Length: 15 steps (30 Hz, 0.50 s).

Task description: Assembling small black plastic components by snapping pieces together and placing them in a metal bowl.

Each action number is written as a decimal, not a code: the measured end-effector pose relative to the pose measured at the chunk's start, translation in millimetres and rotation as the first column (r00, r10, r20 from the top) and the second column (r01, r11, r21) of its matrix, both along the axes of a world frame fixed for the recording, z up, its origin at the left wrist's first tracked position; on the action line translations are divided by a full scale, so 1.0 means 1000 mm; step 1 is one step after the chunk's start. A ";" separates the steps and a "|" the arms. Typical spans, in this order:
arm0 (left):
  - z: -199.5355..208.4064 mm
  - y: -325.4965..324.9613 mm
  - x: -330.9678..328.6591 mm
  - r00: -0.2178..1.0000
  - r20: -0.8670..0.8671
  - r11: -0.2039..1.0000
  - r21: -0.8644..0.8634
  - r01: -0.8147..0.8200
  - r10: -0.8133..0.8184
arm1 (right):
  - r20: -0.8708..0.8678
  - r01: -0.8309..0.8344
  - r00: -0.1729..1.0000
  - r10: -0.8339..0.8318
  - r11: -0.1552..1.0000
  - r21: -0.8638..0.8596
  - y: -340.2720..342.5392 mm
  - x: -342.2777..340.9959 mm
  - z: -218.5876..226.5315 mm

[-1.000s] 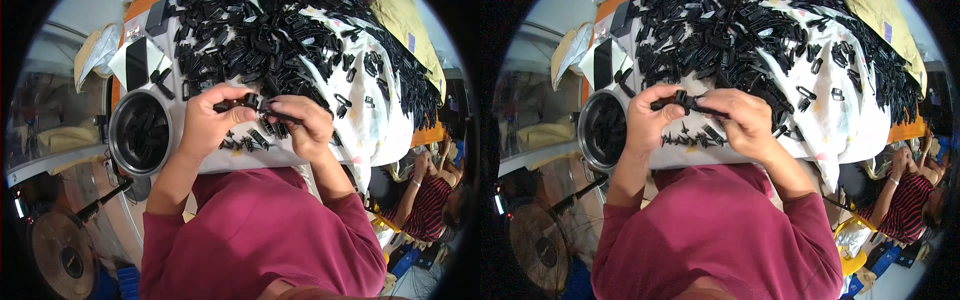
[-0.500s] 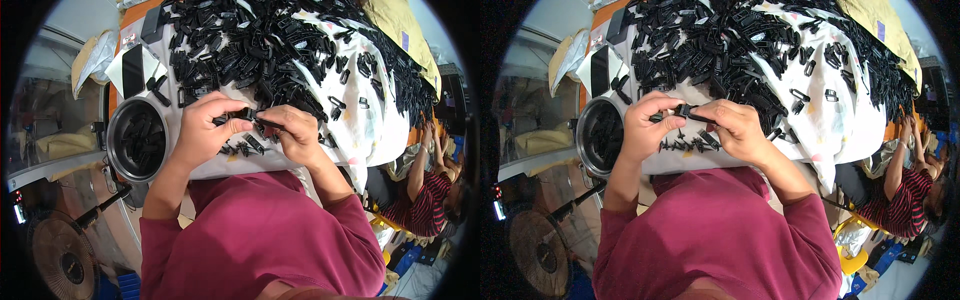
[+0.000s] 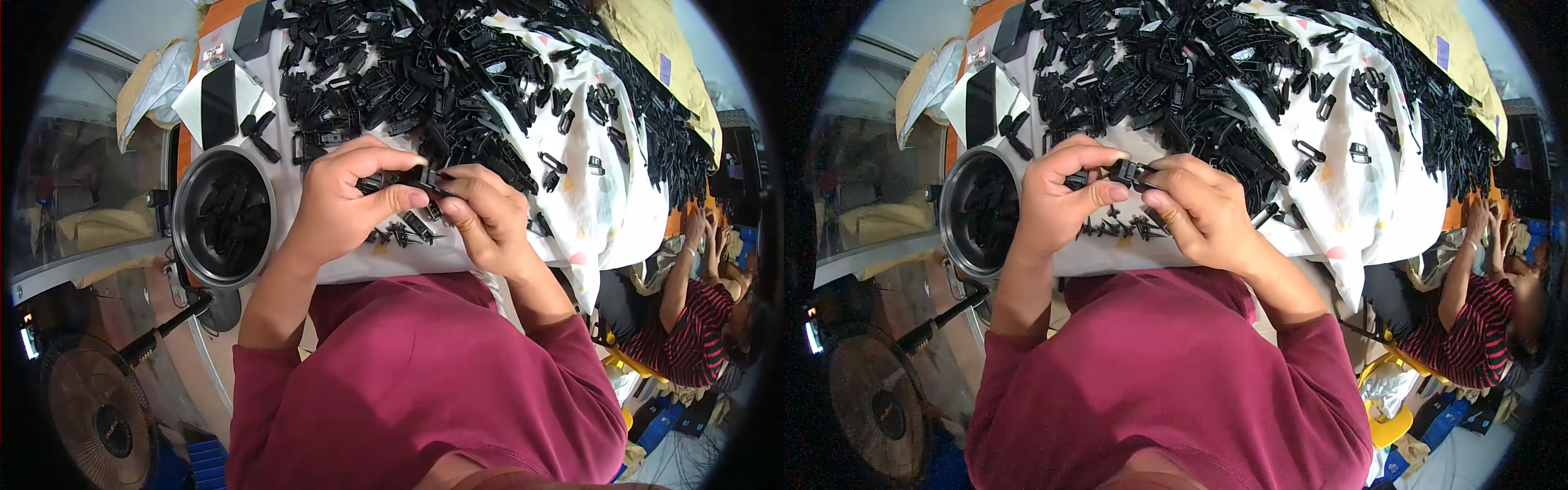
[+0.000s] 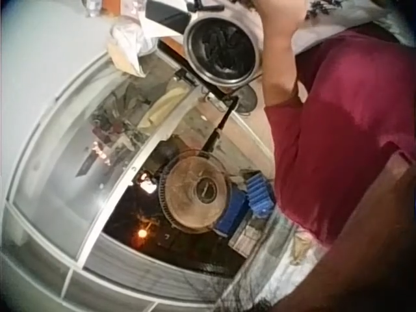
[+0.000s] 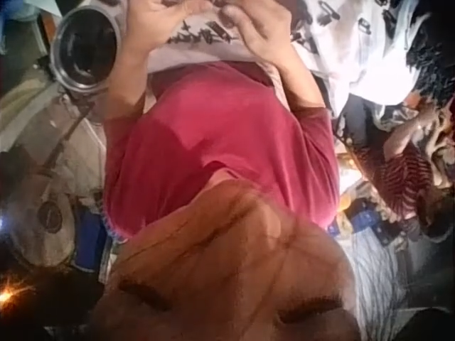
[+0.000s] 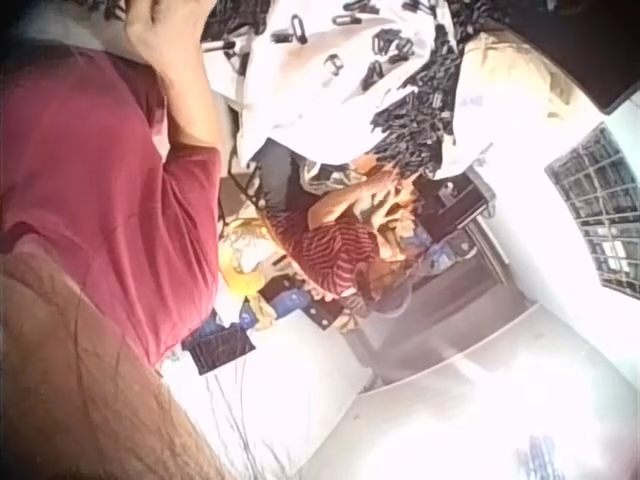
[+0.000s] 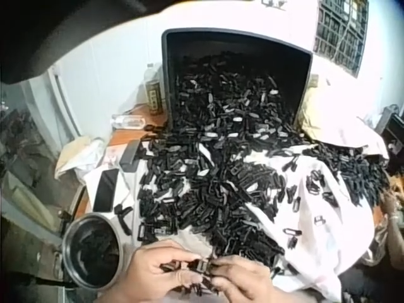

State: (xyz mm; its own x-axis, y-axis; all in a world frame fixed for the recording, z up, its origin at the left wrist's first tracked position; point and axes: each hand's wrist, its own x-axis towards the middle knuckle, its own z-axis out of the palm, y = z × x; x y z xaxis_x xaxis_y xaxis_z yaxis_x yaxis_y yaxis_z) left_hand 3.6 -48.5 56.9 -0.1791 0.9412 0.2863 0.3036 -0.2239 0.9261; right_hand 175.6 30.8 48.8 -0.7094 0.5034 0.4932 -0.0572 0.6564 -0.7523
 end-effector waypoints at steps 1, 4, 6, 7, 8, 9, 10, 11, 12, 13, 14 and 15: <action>0.000 0.001 0.000 0.998 0.055 1.000 -0.002 0.024 -0.024 | -0.008 0.003 1.000 -0.003 1.000 0.020 0.000 0.000 0.002; -0.006 0.002 0.002 0.993 0.115 1.000 0.000 0.001 -0.001 | -0.070 0.059 0.995 -0.067 0.992 -0.112 -0.003 0.004 0.001; -0.007 0.000 0.003 0.992 0.119 0.999 0.001 -0.049 0.049 | -0.123 0.064 0.990 -0.075 0.994 -0.090 0.004 0.006 0.005; -0.007 -0.003 0.003 0.978 0.209 1.000 0.014 0.004 -0.007 | -0.039 0.062 0.997 -0.068 0.989 -0.136 0.005 0.006 0.010; -0.008 -0.004 0.003 0.953 0.297 0.998 0.031 0.056 -0.062 | 0.045 0.063 0.997 -0.056 0.981 -0.181 0.006 0.006 0.012; -0.007 -0.004 0.003 0.953 0.297 0.998 0.030 0.058 -0.064 | 0.045 0.066 0.997 -0.059 0.981 -0.182 0.007 0.004 0.011; -0.003 -0.004 0.005 0.957 0.247 0.988 0.073 0.137 -0.151 | 0.073 0.031 0.997 -0.025 0.996 -0.088 0.009 0.000 0.011; 0.000 -0.002 0.007 0.953 0.193 0.970 0.112 0.216 -0.234 | 0.104 -0.007 0.995 0.007 1.000 0.005 0.011 -0.002 0.011; 0.005 0.001 0.012 0.969 0.106 0.972 0.103 0.211 -0.221 | 0.104 -0.011 0.994 0.011 1.000 0.006 0.011 -0.001 0.011; 0.001 0.005 0.012 0.974 0.093 0.970 0.149 0.193 -0.208 | 0.107 -0.008 0.994 0.011 1.000 -0.027 0.010 0.000 0.012; -0.005 0.008 0.011 0.978 0.081 0.965 0.194 0.175 -0.194 | 0.109 -0.005 0.994 0.011 0.998 -0.060 0.008 0.000 0.012; -0.008 0.007 0.011 0.978 0.080 0.965 0.194 0.174 -0.192 | 0.108 -0.006 0.994 0.012 0.998 -0.060 0.004 0.000 0.010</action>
State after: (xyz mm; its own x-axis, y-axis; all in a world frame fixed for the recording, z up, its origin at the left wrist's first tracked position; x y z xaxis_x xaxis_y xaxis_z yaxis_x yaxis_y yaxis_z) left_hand 15.0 -41.0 48.6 -0.0444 0.8929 0.4480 0.1516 -0.4372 0.8865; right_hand 175.2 34.8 59.1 -0.7618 0.5226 0.3828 0.0209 0.6105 -0.7918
